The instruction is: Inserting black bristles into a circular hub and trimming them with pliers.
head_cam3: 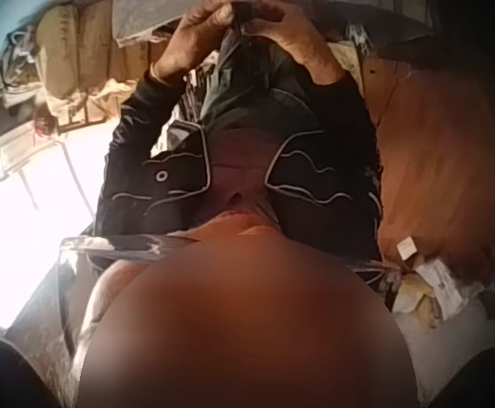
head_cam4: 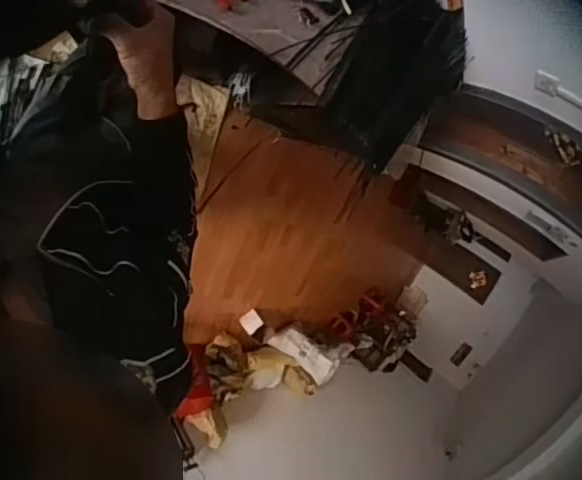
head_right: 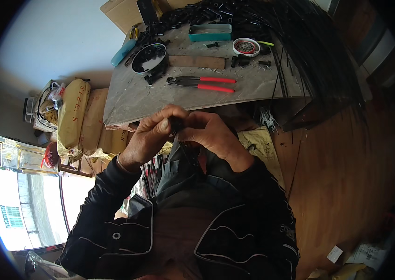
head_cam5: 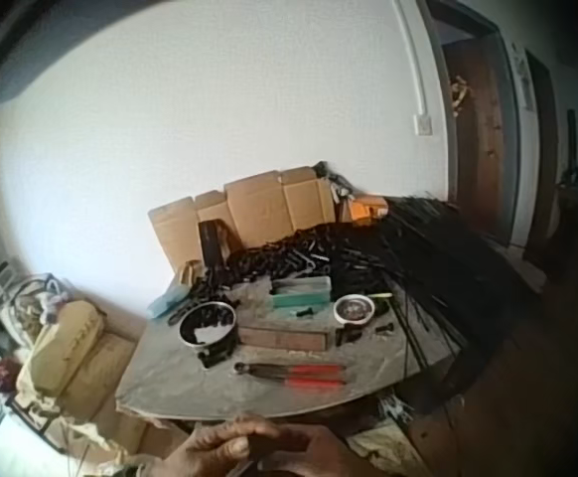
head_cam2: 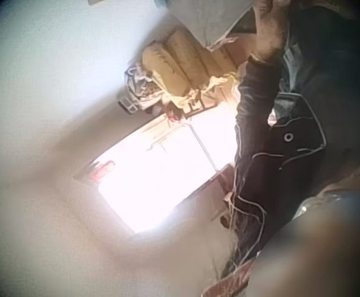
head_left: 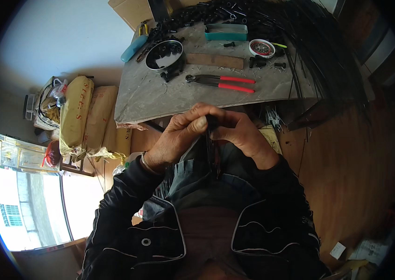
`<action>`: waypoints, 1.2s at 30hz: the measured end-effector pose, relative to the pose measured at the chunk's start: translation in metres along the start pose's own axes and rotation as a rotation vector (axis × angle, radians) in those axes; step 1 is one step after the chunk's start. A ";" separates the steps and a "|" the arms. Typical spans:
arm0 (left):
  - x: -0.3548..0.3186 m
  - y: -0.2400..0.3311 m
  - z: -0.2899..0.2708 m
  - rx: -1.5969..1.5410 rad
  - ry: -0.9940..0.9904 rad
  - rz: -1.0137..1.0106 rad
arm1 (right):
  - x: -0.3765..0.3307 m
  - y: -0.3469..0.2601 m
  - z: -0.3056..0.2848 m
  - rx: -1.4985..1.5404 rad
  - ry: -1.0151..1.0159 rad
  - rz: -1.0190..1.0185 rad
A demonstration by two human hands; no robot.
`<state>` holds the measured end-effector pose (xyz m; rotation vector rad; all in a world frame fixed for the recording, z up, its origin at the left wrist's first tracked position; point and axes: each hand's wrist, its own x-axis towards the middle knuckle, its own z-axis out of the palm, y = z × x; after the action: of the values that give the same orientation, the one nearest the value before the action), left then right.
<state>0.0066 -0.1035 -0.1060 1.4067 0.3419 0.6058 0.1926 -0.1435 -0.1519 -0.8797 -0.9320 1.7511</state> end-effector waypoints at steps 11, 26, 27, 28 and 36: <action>0.012 -0.030 0.029 -0.151 0.630 0.022 | 0.009 0.012 0.005 -0.227 0.275 -0.206; 0.010 -0.016 0.025 1.153 0.557 0.248 | 0.009 0.025 0.027 -0.446 0.457 -0.333; 0.009 -0.014 0.022 1.155 0.559 0.246 | 0.008 0.025 0.027 -0.445 0.455 -0.332; 0.007 -0.014 0.019 1.168 0.552 0.249 | 0.007 0.027 0.026 -0.428 0.417 -0.365; -0.006 0.001 0.020 1.030 0.533 0.151 | 0.008 0.041 0.017 -0.270 0.309 -0.511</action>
<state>0.0126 -0.1235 -0.1024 2.2482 1.0872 1.0007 0.1593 -0.1505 -0.1812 -0.9486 -1.0830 1.0386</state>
